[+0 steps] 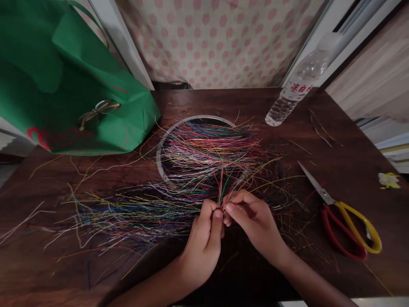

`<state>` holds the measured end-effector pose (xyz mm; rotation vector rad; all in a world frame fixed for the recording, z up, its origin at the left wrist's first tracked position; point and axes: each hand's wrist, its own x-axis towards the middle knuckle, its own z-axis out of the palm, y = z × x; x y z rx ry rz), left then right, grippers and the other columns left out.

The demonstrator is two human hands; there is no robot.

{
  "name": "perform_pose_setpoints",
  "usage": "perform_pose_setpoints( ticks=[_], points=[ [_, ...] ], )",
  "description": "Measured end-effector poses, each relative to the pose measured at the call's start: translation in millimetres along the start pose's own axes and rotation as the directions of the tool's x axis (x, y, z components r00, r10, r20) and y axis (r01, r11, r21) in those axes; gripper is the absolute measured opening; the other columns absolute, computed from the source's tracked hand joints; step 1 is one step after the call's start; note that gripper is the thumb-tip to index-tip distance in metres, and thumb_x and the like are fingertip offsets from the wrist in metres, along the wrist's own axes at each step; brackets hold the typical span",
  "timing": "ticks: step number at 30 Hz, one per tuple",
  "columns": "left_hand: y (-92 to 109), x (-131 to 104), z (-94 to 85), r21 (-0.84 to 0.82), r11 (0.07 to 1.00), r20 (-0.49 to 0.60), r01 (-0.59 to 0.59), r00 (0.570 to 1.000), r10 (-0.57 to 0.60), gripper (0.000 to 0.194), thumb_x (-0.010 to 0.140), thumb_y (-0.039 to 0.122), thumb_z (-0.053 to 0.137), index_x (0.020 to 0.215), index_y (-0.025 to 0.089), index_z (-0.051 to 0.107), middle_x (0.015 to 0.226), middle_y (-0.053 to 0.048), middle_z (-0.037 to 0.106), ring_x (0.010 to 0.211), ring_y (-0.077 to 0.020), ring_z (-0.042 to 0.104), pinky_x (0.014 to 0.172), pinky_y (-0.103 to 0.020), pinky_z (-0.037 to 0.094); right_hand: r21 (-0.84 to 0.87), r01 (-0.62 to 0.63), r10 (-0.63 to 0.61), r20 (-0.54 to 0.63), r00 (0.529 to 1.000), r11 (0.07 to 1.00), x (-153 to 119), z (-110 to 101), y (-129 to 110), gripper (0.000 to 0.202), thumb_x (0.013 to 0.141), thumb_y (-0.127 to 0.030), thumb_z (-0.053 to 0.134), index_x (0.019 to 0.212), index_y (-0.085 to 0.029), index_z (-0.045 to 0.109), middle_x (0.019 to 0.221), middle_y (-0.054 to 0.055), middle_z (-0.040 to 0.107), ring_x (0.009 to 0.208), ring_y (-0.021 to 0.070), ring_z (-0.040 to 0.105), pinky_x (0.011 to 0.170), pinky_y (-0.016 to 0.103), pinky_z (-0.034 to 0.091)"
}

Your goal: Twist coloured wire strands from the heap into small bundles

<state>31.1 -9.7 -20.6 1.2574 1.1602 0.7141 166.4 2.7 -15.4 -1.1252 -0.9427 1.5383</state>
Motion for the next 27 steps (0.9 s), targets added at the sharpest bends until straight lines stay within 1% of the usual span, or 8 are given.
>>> perform_pose_setpoints(
  ticks=[7,12,17,20,24,27],
  points=[
    [4.2,1.6,0.6,-0.078,0.997,0.011,0.028,1.0,-0.027,0.023,0.098,0.032,0.028,0.082,0.021,0.04,0.067,0.005,0.04,0.058,-0.0112,0.037,0.056,-0.025,0.033,0.028,0.024,-0.024,0.019,1.0,0.999,1.3,0.8,1.3,0.011,0.081,-0.024,0.064,0.076,-0.019,0.055,0.08,0.0,0.059,0.059,0.009,0.058,0.057,0.026,0.051],
    [1.0,1.4,0.3,-0.051,0.998,0.015,0.023,1.0,-0.022,0.023,0.098,0.033,0.028,0.082,0.021,0.039,0.066,0.005,0.039,0.057,-0.0115,0.037,0.056,-0.026,0.033,0.026,0.023,-0.023,0.017,1.0,0.999,2.7,1.5,2.0,0.014,0.078,-0.025,0.067,0.076,-0.02,0.054,0.075,-0.002,0.057,0.059,0.0095,0.057,0.057,0.026,0.052],
    [2.6,1.7,-0.6,0.003,1.0,0.005,0.018,1.0,-0.018,0.023,0.098,0.033,0.029,0.082,0.021,0.04,0.065,0.005,0.04,0.058,-0.0123,0.04,0.058,-0.027,0.034,-0.025,-0.035,0.036,0.012,0.999,0.999,3.4,-0.4,2.8,0.011,0.079,-0.027,0.066,0.08,-0.02,0.057,0.068,-0.003,0.059,0.058,0.0107,0.059,0.057,0.027,0.053],
    [4.1,2.2,-0.7,-0.028,0.999,0.007,0.026,1.0,-0.025,0.023,0.098,0.033,0.03,0.082,0.021,0.04,0.066,0.004,0.041,0.058,-0.012,0.04,0.058,-0.026,0.035,-0.028,-0.039,0.04,0.023,0.999,0.999,3.2,-0.7,2.9,0.009,0.081,-0.028,0.063,0.081,-0.02,0.059,0.066,-0.003,0.059,0.059,0.0108,0.059,0.058,0.026,0.052],
    [3.8,2.7,0.4,-0.101,0.994,-0.014,0.045,0.999,-0.047,0.023,0.097,0.034,0.031,0.081,0.021,0.04,0.067,0.005,0.04,0.057,-0.011,0.038,0.056,-0.025,0.034,-0.007,0.003,-0.003,0.045,0.999,1.0,2.8,0.2,2.9,0.008,0.083,-0.026,0.062,0.08,-0.019,0.059,0.072,-0.002,0.058,0.061,0.0101,0.058,0.058,0.026,0.051],
    [2.2,3.1,1.3,-0.123,0.991,-0.022,0.045,0.999,-0.048,0.023,0.097,0.033,0.031,0.08,0.021,0.04,0.066,0.005,0.039,0.056,-0.0107,0.037,0.054,-0.025,0.033,0.008,0.013,-0.014,0.058,0.998,1.0,2.8,0.5,3.0,0.008,0.082,-0.026,0.062,0.079,-0.02,0.059,0.078,-0.001,0.058,0.062,0.0101,0.058,0.059,0.027,0.051]
  ],
)
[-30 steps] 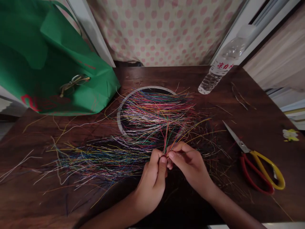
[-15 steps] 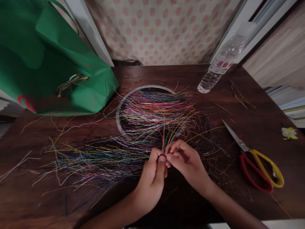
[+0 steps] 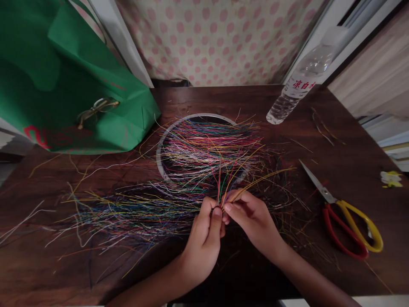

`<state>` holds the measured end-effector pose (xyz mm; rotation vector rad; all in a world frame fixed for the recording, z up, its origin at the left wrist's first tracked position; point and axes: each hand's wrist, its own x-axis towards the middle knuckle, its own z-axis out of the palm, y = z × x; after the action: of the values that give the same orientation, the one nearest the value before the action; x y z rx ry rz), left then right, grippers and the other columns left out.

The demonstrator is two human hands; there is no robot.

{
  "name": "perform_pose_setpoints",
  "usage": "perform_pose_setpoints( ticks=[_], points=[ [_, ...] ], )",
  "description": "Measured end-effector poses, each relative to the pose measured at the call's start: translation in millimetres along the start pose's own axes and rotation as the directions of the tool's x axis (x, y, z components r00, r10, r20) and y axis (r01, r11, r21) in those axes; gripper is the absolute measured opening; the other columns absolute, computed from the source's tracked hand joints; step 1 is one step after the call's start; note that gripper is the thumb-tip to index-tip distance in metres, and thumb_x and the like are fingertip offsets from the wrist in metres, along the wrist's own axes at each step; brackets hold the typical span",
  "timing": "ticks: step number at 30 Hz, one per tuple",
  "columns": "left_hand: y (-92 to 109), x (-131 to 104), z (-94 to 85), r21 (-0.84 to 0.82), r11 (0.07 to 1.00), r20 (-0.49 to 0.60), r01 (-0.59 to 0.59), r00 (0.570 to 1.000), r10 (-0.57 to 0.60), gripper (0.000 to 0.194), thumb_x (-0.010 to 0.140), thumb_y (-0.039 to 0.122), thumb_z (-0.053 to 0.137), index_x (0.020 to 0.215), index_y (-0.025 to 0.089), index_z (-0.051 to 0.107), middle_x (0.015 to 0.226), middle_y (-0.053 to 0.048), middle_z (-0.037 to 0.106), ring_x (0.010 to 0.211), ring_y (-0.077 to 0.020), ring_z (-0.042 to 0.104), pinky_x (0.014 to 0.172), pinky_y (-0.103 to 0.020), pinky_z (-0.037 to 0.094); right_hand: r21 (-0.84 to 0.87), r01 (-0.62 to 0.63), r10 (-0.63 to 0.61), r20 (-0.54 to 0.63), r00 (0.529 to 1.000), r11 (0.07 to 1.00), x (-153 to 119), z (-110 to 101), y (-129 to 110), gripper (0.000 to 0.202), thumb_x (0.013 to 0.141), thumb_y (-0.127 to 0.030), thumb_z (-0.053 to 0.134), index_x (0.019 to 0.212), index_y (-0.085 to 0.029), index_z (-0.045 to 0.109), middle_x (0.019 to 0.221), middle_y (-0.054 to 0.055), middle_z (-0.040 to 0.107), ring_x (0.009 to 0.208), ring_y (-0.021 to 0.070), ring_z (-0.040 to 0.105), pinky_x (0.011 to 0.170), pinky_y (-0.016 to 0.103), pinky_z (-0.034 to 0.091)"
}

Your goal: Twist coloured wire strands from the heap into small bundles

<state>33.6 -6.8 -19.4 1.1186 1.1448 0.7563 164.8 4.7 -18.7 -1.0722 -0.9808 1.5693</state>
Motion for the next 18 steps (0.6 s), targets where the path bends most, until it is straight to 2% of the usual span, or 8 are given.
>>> perform_pose_setpoints(
  ticks=[3,9,14,18],
  points=[
    [-2.1,0.2,0.0,0.001,1.0,0.004,-0.004,1.0,0.004,0.023,0.098,0.033,0.03,0.08,0.021,0.039,0.065,0.005,0.039,0.056,-0.0106,0.036,0.054,-0.025,0.032,0.01,0.002,-0.002,-0.009,1.0,1.0,0.4,-0.4,0.3,0.008,0.08,-0.025,0.065,0.078,-0.02,0.059,0.079,-0.001,0.057,0.063,0.0103,0.059,0.059,0.027,0.052],
    [-5.5,-0.9,-0.3,0.088,0.995,0.006,-0.039,0.999,0.039,0.023,0.098,0.032,0.029,0.082,0.021,0.041,0.065,0.005,0.04,0.058,-0.0105,0.039,0.057,-0.026,0.034,-0.035,-0.03,0.03,0.002,1.0,0.999,1.0,-1.3,0.8,0.006,0.083,-0.025,0.061,0.084,-0.02,0.058,0.066,-0.003,0.057,0.06,0.0104,0.058,0.059,0.026,0.052],
    [-6.8,-0.4,0.0,0.08,0.995,0.0,-0.059,0.998,0.059,0.023,0.099,0.032,0.029,0.083,0.02,0.042,0.067,0.005,0.041,0.057,-0.0099,0.039,0.056,-0.025,0.035,-0.019,0.01,-0.01,0.005,1.0,1.0,1.1,-1.9,1.8,0.007,0.084,-0.024,0.06,0.081,-0.019,0.056,0.072,-0.003,0.058,0.06,0.0092,0.058,0.058,0.024,0.052],
    [-8.3,0.1,-0.8,0.109,0.991,0.013,-0.078,0.997,0.077,0.022,0.099,0.031,0.029,0.084,0.021,0.041,0.066,0.005,0.041,0.056,-0.0103,0.039,0.055,-0.026,0.034,-0.016,-0.003,0.004,0.012,1.0,1.0,1.3,-2.6,2.6,0.005,0.084,-0.024,0.059,0.083,-0.019,0.056,0.072,-0.002,0.058,0.061,0.0085,0.057,0.059,0.023,0.052]
  ],
)
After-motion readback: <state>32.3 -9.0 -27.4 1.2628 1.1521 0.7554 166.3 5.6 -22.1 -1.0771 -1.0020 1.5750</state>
